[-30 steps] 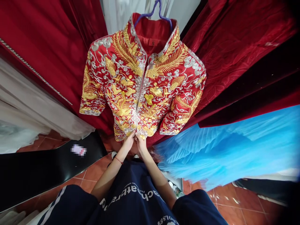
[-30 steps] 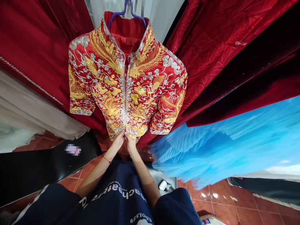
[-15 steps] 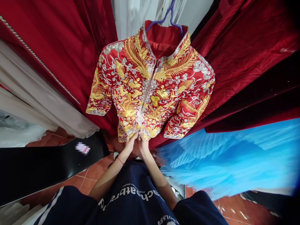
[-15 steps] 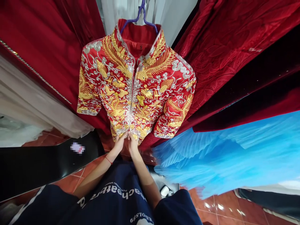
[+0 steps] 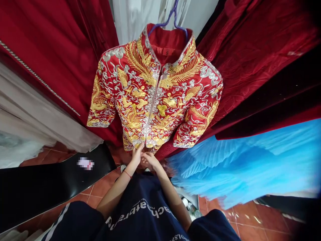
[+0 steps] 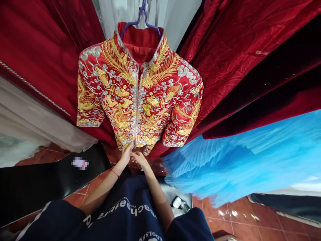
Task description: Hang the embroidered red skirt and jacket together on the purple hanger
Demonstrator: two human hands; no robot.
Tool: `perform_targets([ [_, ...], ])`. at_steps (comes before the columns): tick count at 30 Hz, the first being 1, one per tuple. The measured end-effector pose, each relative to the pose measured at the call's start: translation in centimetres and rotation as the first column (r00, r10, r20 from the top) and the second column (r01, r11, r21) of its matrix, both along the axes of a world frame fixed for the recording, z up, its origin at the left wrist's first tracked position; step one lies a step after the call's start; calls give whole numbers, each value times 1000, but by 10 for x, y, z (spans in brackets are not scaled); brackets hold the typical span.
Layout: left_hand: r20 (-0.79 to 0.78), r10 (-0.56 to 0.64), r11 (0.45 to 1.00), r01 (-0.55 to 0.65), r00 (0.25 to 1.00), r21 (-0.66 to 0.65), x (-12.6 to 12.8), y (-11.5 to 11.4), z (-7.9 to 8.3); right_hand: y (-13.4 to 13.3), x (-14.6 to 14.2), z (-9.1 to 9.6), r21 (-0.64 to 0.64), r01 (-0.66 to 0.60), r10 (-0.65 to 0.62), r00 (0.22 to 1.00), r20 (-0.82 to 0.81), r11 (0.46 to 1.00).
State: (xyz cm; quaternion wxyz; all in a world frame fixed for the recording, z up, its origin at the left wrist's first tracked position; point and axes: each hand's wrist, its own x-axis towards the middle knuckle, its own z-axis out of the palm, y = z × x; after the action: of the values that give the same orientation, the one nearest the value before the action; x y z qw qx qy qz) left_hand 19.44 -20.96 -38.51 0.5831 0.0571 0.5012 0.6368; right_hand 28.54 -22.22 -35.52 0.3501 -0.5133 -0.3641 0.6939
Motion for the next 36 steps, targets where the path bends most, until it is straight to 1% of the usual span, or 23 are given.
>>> perform_targets([
  [2, 21, -15, 1000, 15, 1000, -2, -2, 2, 1, 0, 7, 3, 29, -60, 58, 997, 57, 998],
  [3, 30, -20, 1000, 20, 999, 2, -3, 2, 2, 1, 9, 5, 58, -60, 56, 995, 83, 996],
  [7, 37, -12, 1000, 12, 999, 22, -4, 1, 1, 14, 13, 15, 189, 6, -38, 985, 167, 982],
  [10, 6, -15, 999, 15, 1000, 29, -5, -1, -2, 21, 7, 19, 238, 10, -57, 980, 191, 971],
  [15, -65, -86, 993, 90, 994, 72, -10, -7, -4, 19, -4, 24, 304, 60, -134, 964, 228, 951],
  [20, -105, -122, 985, 133, 987, 107, -12, -9, -8, 14, -3, 35, 347, 123, -223, 938, 267, 930],
  [22, -102, -129, 984, 140, 986, 111, -11, -10, -9, 14, -3, 38, 351, 134, -231, 939, 253, 927],
  [25, -104, -127, 984, 138, 986, 108, -8, -13, -8, 17, -5, 41, 332, 137, -209, 959, 191, 933],
  [27, -117, -121, 985, 134, 986, 110, -5, -13, -7, 22, -8, 43, 312, 149, -200, 970, 139, 938],
  [30, -151, -111, 984, 130, 982, 123, -3, -9, -7, 30, -14, 48, 293, 192, -220, 973, 67, 937],
  [33, -178, -115, 983, 139, 977, 124, -6, -7, -9, 39, -21, 62, 284, 250, -262, 965, 5, 926],
  [36, -183, -127, 983, 149, 975, 111, -13, -7, -13, 50, -26, 85, 291, 286, -284, 957, -49, 913],
])
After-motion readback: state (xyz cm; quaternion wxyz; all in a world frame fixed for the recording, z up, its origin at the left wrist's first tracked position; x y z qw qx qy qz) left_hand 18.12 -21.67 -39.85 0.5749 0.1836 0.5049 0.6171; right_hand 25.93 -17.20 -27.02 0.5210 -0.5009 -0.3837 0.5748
